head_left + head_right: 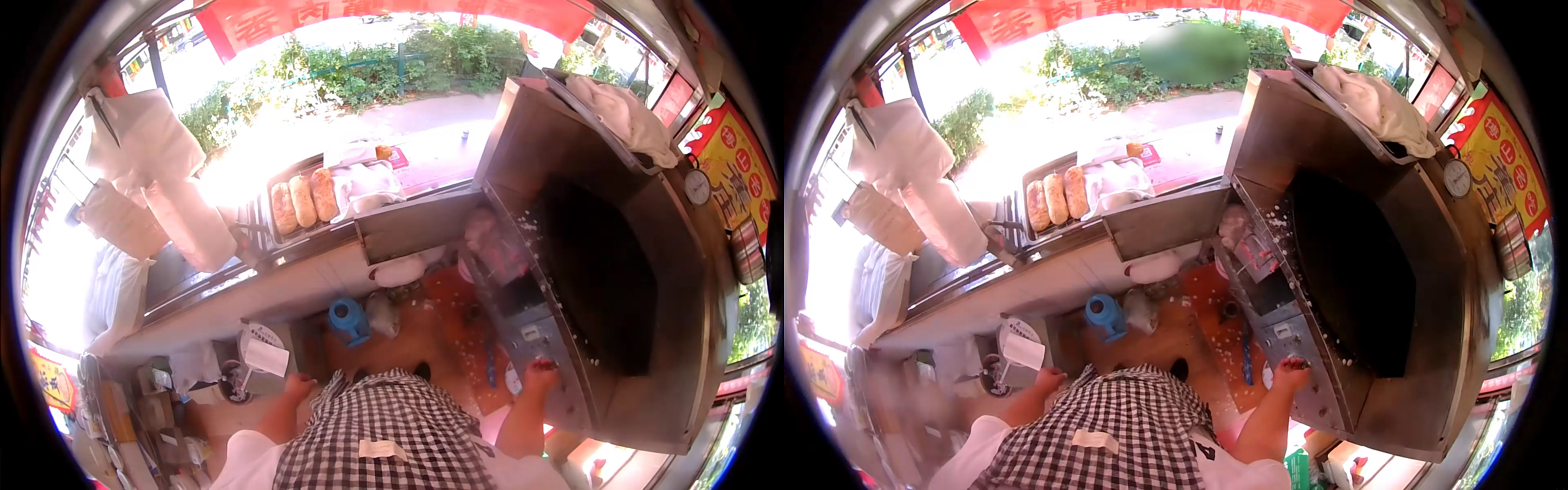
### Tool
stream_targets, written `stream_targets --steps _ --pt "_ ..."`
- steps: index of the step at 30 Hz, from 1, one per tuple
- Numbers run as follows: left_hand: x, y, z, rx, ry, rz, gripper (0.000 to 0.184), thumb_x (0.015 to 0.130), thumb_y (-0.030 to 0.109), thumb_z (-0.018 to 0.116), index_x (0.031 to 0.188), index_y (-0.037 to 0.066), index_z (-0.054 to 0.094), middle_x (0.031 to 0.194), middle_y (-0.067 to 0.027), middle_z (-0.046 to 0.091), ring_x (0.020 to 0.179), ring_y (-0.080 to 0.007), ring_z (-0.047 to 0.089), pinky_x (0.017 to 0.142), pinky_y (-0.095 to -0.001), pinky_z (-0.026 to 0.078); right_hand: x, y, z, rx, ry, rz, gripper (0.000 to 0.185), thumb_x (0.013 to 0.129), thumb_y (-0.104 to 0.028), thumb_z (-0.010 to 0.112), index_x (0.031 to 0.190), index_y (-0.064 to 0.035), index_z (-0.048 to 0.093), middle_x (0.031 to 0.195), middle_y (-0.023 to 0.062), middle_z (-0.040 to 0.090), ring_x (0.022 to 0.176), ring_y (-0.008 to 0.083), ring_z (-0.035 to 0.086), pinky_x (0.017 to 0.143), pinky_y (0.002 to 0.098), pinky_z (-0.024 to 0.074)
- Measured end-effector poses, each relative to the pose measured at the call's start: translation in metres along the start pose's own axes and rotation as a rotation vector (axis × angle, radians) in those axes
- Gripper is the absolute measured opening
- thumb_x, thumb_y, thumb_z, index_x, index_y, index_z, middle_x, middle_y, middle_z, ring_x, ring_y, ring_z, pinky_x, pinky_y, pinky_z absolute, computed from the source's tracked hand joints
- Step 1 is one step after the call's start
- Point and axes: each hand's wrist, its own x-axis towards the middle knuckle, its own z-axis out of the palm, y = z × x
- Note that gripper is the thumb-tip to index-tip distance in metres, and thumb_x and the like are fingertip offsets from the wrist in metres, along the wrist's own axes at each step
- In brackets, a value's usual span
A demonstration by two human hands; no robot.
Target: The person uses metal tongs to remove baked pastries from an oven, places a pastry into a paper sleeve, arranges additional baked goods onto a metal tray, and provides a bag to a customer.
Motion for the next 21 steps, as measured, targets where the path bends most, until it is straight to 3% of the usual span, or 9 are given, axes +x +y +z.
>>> stream_targets --steps 7,10,13,16,21 --pt "-0.005 -0.004 0.000 -0.069 -0.021 -0.053 0.042 0.072 0.030 0.079 0.099 -0.001 0.071 0.091 -0.0167 0.071 0.084 -0.0254 0.069 0.077 -0.0366 0.054 -0.011 0.005 0.010 0.009 0.052 -0.047 0.043 0.096 -0.054 0.043 0.078 -0.0156 0.051 0.066 -0.0025 0.052 0.061 0.0141 0.051 0.060 0.0302 0.0428" --pt "-0.014 0.009 -0.007 -0.070 -0.022 -0.065 0.043 0.071 0.030 0.079 0.100 -0.001 0.071 0.092 -0.0166 0.071 0.085 -0.0261 0.069 0.079 -0.0368 0.054 0.006 0.002 -0.003 0.026 -0.074 0.007 0.043 0.095 -0.054 0.046 0.077 -0.0154 0.050 0.066 -0.0027 0.051 0.062 0.0137 0.051 0.061 0.0295 0.0429" --pt "-0.004 -0.001 -0.003 -0.057 -0.001 -0.055 0.042 0.071 0.030 0.079 0.100 -0.001 0.071 0.093 -0.0166 0.071 0.087 -0.0269 0.069 0.080 -0.0368 0.053 -0.028 0.005 0.023 -0.005 0.101 -0.039 0.042 0.096 -0.051 0.046 0.076 -0.0149 0.050 0.065 -0.0028 0.050 0.061 0.0135 0.049 0.061 0.0299 0.0422" --pt "-0.003 0.002 -0.005 -0.043 0.012 -0.050 0.041 0.072 0.031 0.078 0.100 0.001 0.072 0.095 -0.0164 0.071 0.089 -0.0272 0.069 0.082 -0.0370 0.053 -0.025 0.007 0.022 -0.029 0.138 -0.072 0.041 0.097 -0.049 0.045 0.074 -0.0149 0.051 0.064 -0.0023 0.049 0.059 0.0133 0.048 0.059 0.0302 0.0412" --pt "-0.007 0.013 -0.011 -0.027 -0.021 -0.050 0.040 0.074 0.031 0.075 0.100 0.001 0.071 0.092 -0.0149 0.072 0.086 -0.0252 0.069 0.081 -0.0364 0.053 -0.007 0.000 0.004 0.021 -0.016 -0.027 0.042 0.097 -0.049 0.043 0.073 -0.0146 0.050 0.062 -0.0014 0.047 0.058 0.0137 0.046 0.057 0.0299 0.0393"
